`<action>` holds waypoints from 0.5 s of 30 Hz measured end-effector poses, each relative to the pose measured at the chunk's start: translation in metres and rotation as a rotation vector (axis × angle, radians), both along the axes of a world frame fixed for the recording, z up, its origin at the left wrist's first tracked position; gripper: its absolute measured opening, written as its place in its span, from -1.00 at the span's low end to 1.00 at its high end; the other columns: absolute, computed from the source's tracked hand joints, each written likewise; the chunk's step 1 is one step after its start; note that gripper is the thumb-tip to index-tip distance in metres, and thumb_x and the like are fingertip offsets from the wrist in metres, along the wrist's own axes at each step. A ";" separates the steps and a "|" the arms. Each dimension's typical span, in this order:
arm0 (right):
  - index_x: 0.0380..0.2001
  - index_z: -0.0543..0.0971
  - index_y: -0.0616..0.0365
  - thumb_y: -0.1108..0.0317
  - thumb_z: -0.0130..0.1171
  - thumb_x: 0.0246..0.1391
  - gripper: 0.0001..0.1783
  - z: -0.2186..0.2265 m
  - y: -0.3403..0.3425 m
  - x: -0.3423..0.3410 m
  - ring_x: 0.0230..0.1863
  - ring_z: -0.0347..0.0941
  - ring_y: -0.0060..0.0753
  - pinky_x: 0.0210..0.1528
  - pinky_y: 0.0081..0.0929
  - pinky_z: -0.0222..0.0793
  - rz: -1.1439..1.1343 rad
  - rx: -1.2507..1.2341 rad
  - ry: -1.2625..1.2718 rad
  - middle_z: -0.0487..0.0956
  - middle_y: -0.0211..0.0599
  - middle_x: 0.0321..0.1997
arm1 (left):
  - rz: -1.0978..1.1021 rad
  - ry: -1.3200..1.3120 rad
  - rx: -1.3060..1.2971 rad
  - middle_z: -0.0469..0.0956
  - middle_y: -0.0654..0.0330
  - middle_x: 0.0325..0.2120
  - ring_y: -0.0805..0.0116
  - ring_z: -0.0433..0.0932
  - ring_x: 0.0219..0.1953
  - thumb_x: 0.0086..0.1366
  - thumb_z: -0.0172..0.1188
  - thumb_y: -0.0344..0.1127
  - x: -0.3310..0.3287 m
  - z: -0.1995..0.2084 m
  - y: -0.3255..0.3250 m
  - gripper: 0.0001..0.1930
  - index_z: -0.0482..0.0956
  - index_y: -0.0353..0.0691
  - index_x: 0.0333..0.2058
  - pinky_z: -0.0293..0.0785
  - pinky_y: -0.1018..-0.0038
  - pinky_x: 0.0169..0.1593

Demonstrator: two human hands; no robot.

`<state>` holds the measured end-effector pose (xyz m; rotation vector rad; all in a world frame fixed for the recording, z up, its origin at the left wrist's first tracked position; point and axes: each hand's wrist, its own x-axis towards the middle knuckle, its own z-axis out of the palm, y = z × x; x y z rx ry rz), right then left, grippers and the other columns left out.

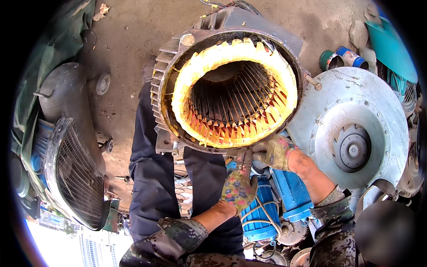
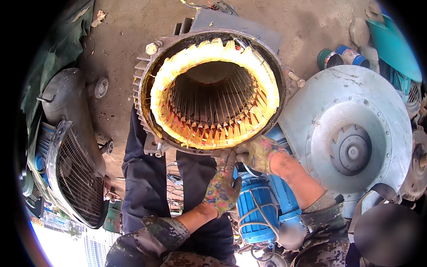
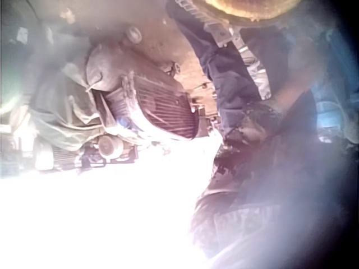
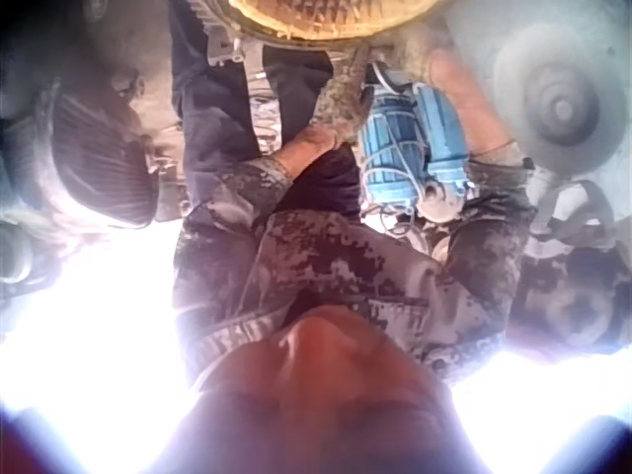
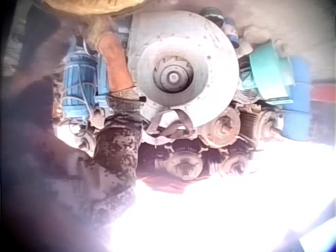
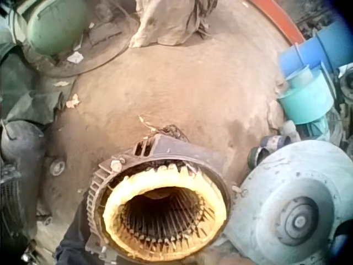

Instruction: The person uses an angle grinder to clean a motor component, then sits on the ground and uses a metal file to scrape the interior of a motor stator. The person rotates the stator and continues filing the inner surface.

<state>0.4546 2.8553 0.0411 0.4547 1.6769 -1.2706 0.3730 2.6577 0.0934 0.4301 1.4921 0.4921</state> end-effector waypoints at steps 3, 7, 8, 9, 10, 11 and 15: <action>-0.12 0.73 -0.04 0.14 0.22 0.27 -0.76 0.000 -0.017 0.004 0.03 0.64 0.03 0.10 -0.06 0.56 -0.121 0.095 0.145 0.73 -0.20 -0.05 | -0.097 -0.043 0.055 0.09 -0.32 0.49 -0.30 0.30 0.43 0.35 0.21 -0.45 -0.023 -0.011 -0.016 -0.14 0.00 -0.34 0.54 0.38 0.11 0.42; -0.06 0.75 -0.02 0.13 0.25 0.27 -0.71 0.010 -0.018 -0.004 0.08 0.63 -0.01 0.16 -0.09 0.53 -0.064 0.063 -0.041 0.74 -0.18 0.00 | -0.128 0.013 0.041 0.08 -0.29 0.50 -0.32 0.37 0.37 0.34 0.23 -0.44 -0.024 -0.003 -0.011 -0.15 0.03 -0.36 0.52 0.47 0.09 0.34; -0.02 0.74 -0.04 0.12 0.21 0.31 -0.70 0.009 -0.019 -0.005 0.11 0.62 -0.02 0.18 -0.10 0.51 -0.023 0.054 -0.066 0.73 -0.20 0.05 | -0.108 0.053 0.041 0.09 -0.29 0.49 -0.33 0.38 0.36 0.33 0.23 -0.45 -0.022 0.001 -0.008 -0.16 0.04 -0.37 0.52 0.47 0.09 0.33; -0.02 0.74 -0.04 0.12 0.20 0.31 -0.69 0.009 -0.018 -0.006 0.12 0.62 -0.01 0.18 -0.10 0.51 -0.031 0.037 -0.053 0.73 -0.20 0.05 | -0.089 0.092 0.040 0.10 -0.28 0.49 -0.33 0.38 0.36 0.33 0.23 -0.45 -0.016 0.005 -0.004 -0.16 0.04 -0.37 0.51 0.48 0.08 0.33; -0.02 0.74 -0.04 0.11 0.20 0.31 -0.69 0.007 -0.019 -0.003 0.12 0.62 -0.01 0.18 -0.10 0.51 -0.036 0.027 -0.050 0.72 -0.20 0.06 | -0.067 0.121 0.046 0.10 -0.28 0.49 -0.33 0.39 0.35 0.32 0.23 -0.46 -0.011 0.006 -0.003 -0.16 0.05 -0.38 0.51 0.48 0.08 0.32; -0.02 0.74 -0.04 0.11 0.19 0.31 -0.69 0.007 -0.020 0.001 0.12 0.62 -0.01 0.18 -0.10 0.51 -0.041 0.017 -0.048 0.72 -0.20 0.07 | -0.078 0.092 0.033 0.11 -0.28 0.48 -0.33 0.40 0.33 0.32 0.22 -0.46 -0.012 0.006 -0.006 -0.17 0.05 -0.38 0.50 0.49 0.07 0.31; -0.07 0.74 -0.03 0.11 0.20 0.29 -0.71 0.008 -0.037 0.002 0.07 0.63 0.02 0.12 -0.09 0.54 -0.130 0.101 0.085 0.73 -0.16 0.01 | -0.179 0.090 0.046 0.17 -0.27 0.45 -0.31 0.48 0.26 0.31 0.19 -0.49 -0.036 0.004 -0.015 -0.22 0.12 -0.38 0.48 0.52 0.05 0.25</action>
